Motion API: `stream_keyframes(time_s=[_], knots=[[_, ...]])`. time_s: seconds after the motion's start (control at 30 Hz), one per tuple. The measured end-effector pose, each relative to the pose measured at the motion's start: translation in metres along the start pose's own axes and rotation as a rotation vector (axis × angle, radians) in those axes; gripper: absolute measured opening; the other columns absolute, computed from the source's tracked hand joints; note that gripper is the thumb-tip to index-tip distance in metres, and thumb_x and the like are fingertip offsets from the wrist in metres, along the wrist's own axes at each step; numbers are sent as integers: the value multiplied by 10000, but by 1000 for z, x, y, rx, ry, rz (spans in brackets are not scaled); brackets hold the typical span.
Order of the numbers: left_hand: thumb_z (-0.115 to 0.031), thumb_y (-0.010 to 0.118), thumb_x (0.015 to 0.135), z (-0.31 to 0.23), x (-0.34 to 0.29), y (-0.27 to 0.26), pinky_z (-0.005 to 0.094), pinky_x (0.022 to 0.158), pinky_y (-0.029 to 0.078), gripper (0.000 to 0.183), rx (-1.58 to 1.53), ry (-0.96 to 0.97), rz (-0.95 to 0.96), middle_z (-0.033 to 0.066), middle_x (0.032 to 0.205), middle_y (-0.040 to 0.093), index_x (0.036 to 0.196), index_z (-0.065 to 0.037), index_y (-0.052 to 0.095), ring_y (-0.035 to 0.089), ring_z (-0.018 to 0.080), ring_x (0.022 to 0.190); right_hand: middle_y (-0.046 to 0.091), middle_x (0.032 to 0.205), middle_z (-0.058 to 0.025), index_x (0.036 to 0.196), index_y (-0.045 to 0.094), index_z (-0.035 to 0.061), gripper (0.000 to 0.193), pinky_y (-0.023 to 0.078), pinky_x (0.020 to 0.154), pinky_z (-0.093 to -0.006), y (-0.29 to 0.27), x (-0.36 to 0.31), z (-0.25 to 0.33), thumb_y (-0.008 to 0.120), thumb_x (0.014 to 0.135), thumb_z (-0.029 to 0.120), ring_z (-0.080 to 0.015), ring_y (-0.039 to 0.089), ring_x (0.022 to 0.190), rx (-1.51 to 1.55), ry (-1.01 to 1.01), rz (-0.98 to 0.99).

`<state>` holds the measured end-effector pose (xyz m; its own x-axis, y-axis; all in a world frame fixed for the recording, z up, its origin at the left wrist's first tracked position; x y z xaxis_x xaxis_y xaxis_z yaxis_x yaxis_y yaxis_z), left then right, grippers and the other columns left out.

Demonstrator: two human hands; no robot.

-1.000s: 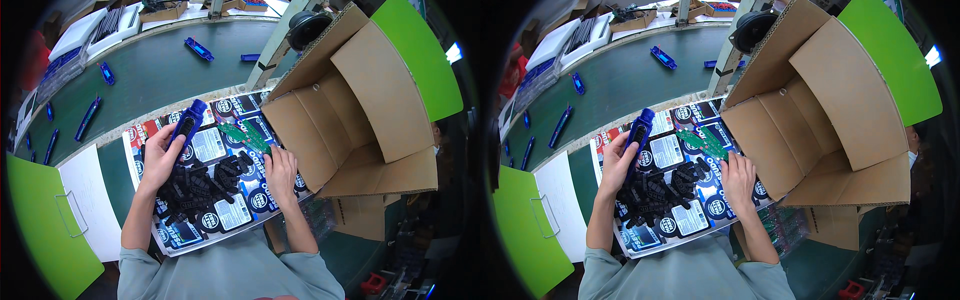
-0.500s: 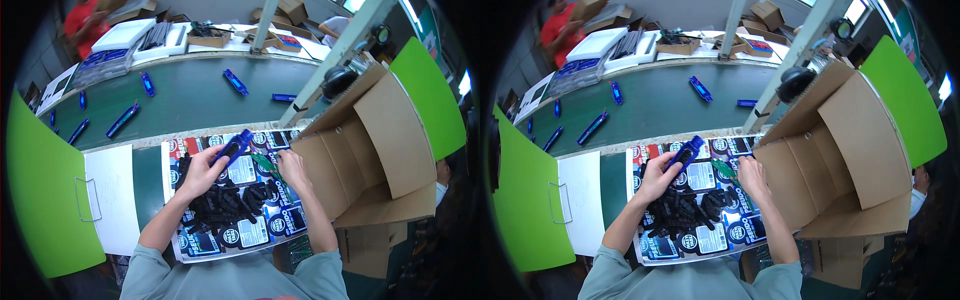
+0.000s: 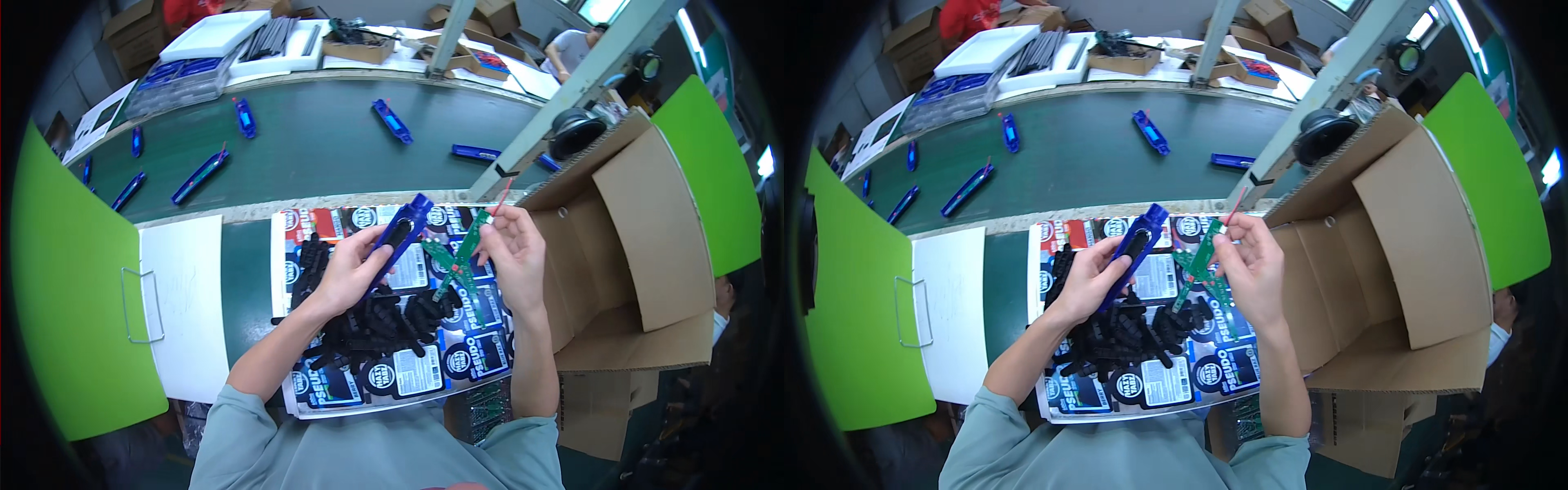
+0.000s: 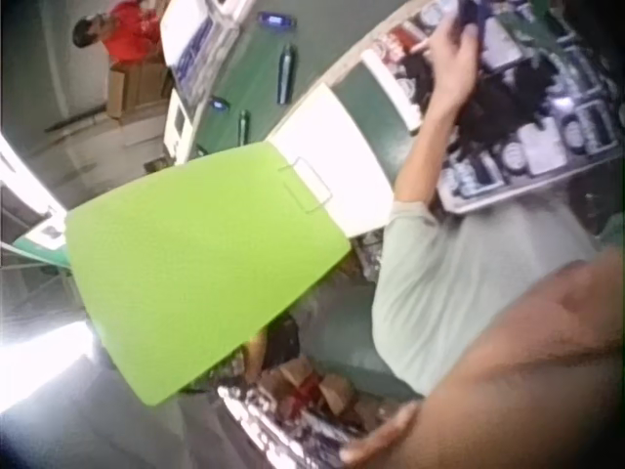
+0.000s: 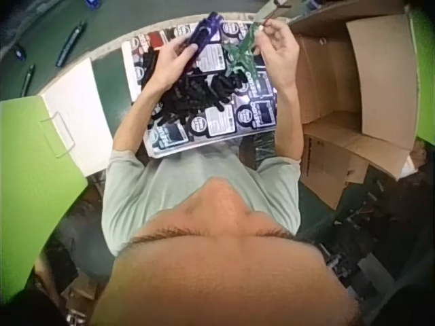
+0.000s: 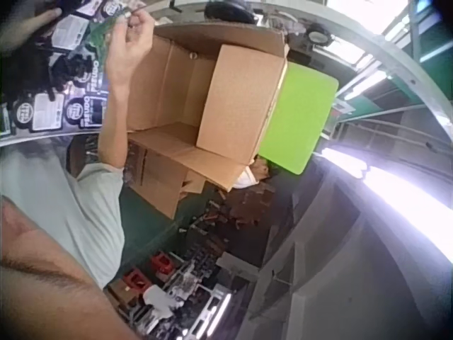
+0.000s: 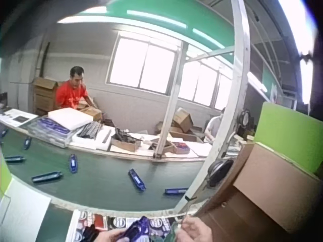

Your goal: The person repeatedly picks up a blue plastic casing and a green circuit board, inserts the board into the casing, and places the assembled unit on the table. This process is repeated multiple times throughout the clip.

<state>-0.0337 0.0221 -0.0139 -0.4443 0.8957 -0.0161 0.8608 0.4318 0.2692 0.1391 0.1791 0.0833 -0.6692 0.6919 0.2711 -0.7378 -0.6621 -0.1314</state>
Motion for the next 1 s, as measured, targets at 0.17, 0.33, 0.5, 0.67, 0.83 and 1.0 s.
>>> stream_keyframes(time_s=[0.17, 0.33, 0.5, 0.67, 0.83, 1.0], knots=[[-120, 590, 1019, -6, -3, 2, 244, 638, 531, 394, -73, 10, 10, 44, 962, 646, 1380, 24, 522, 625, 89, 779, 649, 956, -67, 1158, 558, -38, 202, 514, 733, -219, 30, -11, 17, 604, 960, -33, -86, 644, 815, -120, -45, 4], [-186, 555, 1041, -12, -9, 5, 266, 723, 552, 420, -239, -5, 15, 54, 1037, 673, 1418, -8, 511, 643, 99, 852, 644, 947, -88, 1168, 512, -37, 234, 518, 733, -232, 47, -17, 28, 582, 947, -69, -105, 650, 813, -14, -81, 5], [-244, 502, 1067, -11, -10, 5, 265, 753, 553, 418, -266, 2, 26, 74, 1058, 693, 1420, -21, 525, 666, 112, 888, 637, 982, -97, 1216, 529, -52, 291, 523, 682, -227, 53, -20, 32, 566, 929, -85, -105, 650, 787, -61, -193, -61], [-254, 478, 1080, -10, -10, 8, 248, 743, 537, 415, -197, 74, 18, 60, 1046, 691, 1407, -5, 537, 650, 86, 862, 634, 1006, -94, 1219, 540, -55, 300, 549, 691, -233, 59, -24, 27, 570, 922, -87, -109, 658, 779, -48, -205, -92], [-250, 481, 1075, -15, -12, 10, 255, 733, 548, 398, -180, 98, 7, 52, 1029, 689, 1384, -11, 556, 645, 81, 867, 639, 1008, -123, 1208, 534, -63, 290, 554, 692, -245, 75, -28, 7, 588, 923, -74, -126, 682, 769, -9, -190, -46], [-251, 478, 1075, -15, -13, 11, 257, 713, 550, 390, -193, 101, 8, 52, 1010, 685, 1377, -19, 566, 643, 88, 815, 605, 955, -84, 1178, 507, -32, 225, 512, 658, -219, 81, -26, -1, 524, 960, -85, -108, 656, 755, -19, -155, 12]])
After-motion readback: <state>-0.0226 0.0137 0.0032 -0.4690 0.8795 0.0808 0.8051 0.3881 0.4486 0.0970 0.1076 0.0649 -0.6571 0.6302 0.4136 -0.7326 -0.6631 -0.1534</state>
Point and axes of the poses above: each hand's wrist, its own x-axis towards the middle knuckle, its own y-axis out of the palm, z = x × y, the point moved 1 cm from there along x, towards the middle knuckle
